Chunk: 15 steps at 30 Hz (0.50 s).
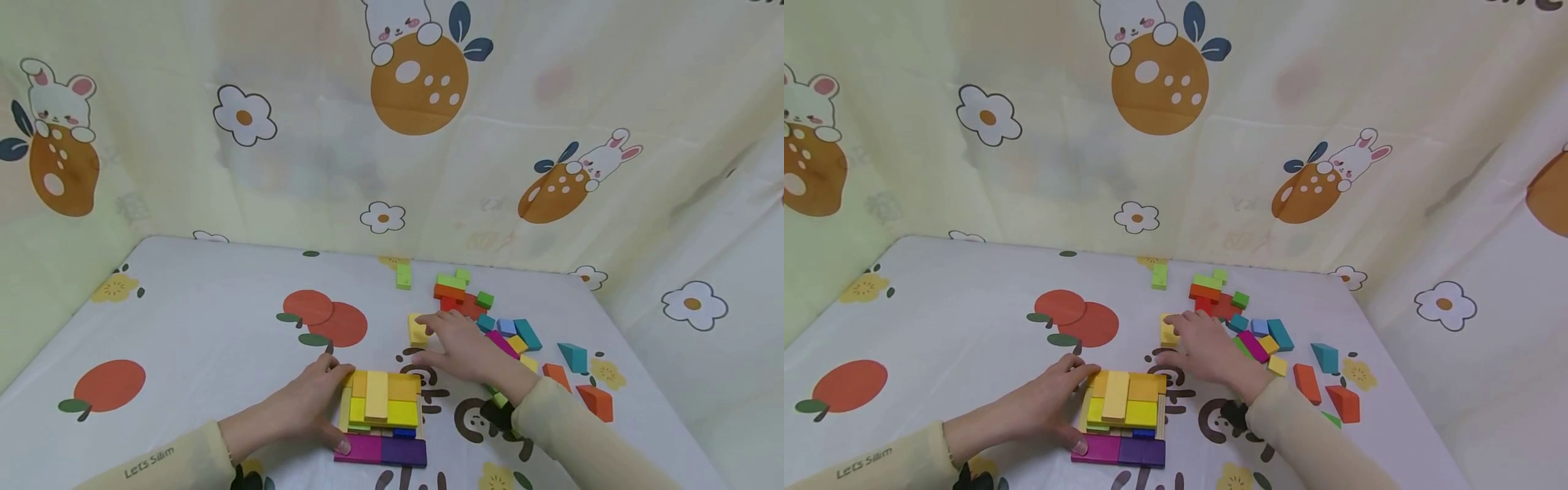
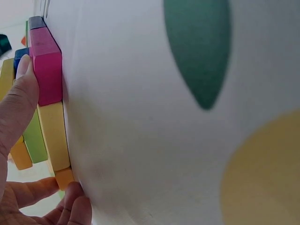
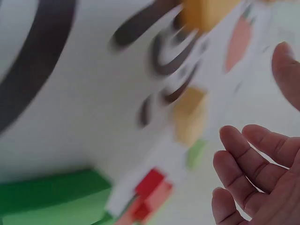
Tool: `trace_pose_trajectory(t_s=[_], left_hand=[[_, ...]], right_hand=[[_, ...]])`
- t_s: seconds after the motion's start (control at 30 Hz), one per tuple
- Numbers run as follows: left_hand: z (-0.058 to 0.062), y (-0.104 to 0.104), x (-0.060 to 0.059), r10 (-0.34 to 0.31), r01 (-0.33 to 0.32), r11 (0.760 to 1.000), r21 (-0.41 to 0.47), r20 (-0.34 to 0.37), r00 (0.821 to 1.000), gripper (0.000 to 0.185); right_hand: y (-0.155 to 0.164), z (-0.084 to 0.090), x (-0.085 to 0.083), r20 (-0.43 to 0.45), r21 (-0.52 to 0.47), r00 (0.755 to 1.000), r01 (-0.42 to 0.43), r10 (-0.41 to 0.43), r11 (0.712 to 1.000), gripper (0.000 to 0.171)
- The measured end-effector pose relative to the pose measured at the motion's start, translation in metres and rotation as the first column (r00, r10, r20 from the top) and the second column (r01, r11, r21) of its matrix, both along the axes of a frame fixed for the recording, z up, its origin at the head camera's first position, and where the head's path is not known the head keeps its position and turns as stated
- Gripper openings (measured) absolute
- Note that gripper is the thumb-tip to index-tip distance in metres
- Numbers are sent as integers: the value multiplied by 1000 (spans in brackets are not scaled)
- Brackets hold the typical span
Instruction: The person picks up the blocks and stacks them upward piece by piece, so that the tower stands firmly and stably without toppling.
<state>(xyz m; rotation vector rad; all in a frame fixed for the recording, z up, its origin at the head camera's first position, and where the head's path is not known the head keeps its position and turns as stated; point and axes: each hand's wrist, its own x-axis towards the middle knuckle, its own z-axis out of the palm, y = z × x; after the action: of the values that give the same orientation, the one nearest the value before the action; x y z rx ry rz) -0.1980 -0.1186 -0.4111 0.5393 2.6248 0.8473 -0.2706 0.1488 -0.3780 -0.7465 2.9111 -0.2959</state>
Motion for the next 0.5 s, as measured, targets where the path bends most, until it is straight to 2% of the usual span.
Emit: trace_pose_trajectory(t_s=[0.1, 0.27, 0.4, 0.5], left_hand=[[0, -1, 0, -1, 1, 1000, 1, 6, 1000, 101], [-1, -1, 1, 0, 0, 1000, 1, 8, 1000, 101], [-2, -1, 0, -4, 4, 1000, 2, 13, 1000, 102], [-1, -1, -1, -2, 2, 1000, -2, 17, 1000, 102]], right_hand=[[4, -10, -19, 37, 41, 998, 57, -58, 998, 68], [2, -21, -40, 67, 128, 995, 72, -81, 989, 72], [0, -25, -47, 79, 143, 992, 87, -99, 986, 68], [1, -25, -46, 90, 135, 990, 99, -112, 986, 65]])
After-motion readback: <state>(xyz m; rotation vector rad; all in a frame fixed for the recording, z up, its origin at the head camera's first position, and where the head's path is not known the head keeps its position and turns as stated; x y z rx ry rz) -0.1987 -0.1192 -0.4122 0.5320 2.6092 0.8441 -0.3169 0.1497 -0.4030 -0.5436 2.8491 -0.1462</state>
